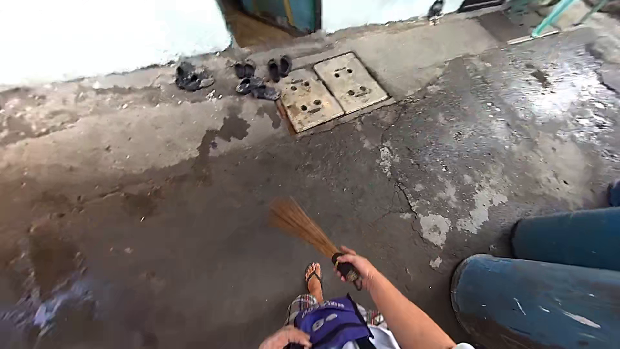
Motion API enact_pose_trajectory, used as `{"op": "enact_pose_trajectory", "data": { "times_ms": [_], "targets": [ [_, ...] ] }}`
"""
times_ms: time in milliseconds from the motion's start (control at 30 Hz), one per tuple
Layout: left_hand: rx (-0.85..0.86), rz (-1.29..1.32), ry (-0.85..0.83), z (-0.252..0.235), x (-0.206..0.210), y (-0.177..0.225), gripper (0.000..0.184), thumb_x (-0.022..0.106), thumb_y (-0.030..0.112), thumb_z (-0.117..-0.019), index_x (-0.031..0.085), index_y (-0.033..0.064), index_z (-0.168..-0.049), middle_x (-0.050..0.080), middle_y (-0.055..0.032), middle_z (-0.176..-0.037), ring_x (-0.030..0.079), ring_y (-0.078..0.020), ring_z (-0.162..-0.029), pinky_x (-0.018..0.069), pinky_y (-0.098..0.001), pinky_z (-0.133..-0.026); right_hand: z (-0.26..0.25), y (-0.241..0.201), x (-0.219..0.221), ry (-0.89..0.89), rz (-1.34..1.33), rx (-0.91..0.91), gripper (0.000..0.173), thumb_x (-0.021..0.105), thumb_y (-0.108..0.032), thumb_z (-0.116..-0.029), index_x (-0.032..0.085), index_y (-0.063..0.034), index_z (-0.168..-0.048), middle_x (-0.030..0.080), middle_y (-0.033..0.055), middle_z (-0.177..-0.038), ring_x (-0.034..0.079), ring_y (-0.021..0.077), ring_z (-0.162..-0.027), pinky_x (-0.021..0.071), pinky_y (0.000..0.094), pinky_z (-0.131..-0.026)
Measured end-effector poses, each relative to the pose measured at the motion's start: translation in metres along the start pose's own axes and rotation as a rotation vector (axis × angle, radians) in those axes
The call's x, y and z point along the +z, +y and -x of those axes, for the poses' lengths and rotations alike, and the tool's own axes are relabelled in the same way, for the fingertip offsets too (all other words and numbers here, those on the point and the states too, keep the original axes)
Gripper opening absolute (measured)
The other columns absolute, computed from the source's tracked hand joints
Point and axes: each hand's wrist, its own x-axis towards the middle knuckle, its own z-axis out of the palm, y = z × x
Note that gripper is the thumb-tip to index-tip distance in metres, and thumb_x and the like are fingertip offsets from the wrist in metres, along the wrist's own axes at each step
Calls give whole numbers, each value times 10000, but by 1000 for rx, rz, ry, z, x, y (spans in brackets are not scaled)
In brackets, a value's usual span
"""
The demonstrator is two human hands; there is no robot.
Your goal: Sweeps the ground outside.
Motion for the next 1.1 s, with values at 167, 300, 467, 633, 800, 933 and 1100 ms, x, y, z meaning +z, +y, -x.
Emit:
{"op": "enact_pose_trajectory", "data": {
  "times_ms": [167, 300, 467, 633, 800, 933, 1100],
  "targets": [
    [210, -58, 261, 17, -32, -22, 113, 714, 99, -936, 754, 107, -1042, 742, -79, -1198, 606, -264, -1302, 444, -441, -1166, 9, -64, 35, 140, -20, -238, 706, 528, -102, -1002, 197, -207, -1617, 660, 204, -1035, 706, 312, -799, 619, 448, -645],
    [223, -63, 408, 27, -43, -18, 77, 688, 111, -965, 745, 102, -1016, 709, -104, -1286, 528, -325, -1386, 336, -481, -1236, -54, -104, 26, 372, -2, -217, 650, 507, -184, -1036, 176, -238, -1593, 597, 126, -903, 658, 238, -669, 585, 389, -567],
    [152, -40, 481, 20, -54, -11, 99, 675, 106, -969, 751, 88, -1030, 723, -111, -1252, 543, -322, -1370, 336, -478, -1234, -146, -103, 79, 440, -29, -9, 480, 560, -314, -1042, 351, -101, -1418, 579, 153, -987, 635, 239, -719, 574, 379, -606],
    [103, -6, 516, -18, -65, 15, 100, 699, 90, -951, 741, 41, -1028, 727, -125, -1225, 551, -293, -1360, 336, -451, -1233, -178, -78, 161, 48, 359, 256, 707, 618, -221, -997, 248, -273, -1598, 616, 161, -931, 637, 256, -659, 556, 391, -545],
    [39, 54, 557, -62, -72, 41, 114, 724, 102, -934, 754, 33, -1019, 736, -118, -1202, 547, -285, -1363, 325, -447, -1237, -152, -161, 159, -218, 350, 142, 752, 552, -186, -999, 150, -227, -1633, 662, 161, -919, 685, 252, -662, 596, 371, -530],
    [91, 114, 613, -85, -74, 43, 121, 725, 101, -931, 752, 20, -1017, 741, -128, -1184, 544, -285, -1366, 304, -437, -1243, -147, -216, 142, -30, 282, 3, 636, 465, -197, -1052, 180, -266, -1617, 682, 133, -972, 721, 257, -760, 624, 412, -606],
    [124, 146, 708, -89, -77, 48, 102, 699, 71, -934, 748, 2, -991, 748, -134, -1152, 571, -276, -1335, 351, -421, -1215, -222, -239, 144, 293, 238, 7, 381, 483, -273, -1040, 361, -181, -1389, 571, 85, -874, 621, 191, -643, 557, 357, -556]
  ]
}}
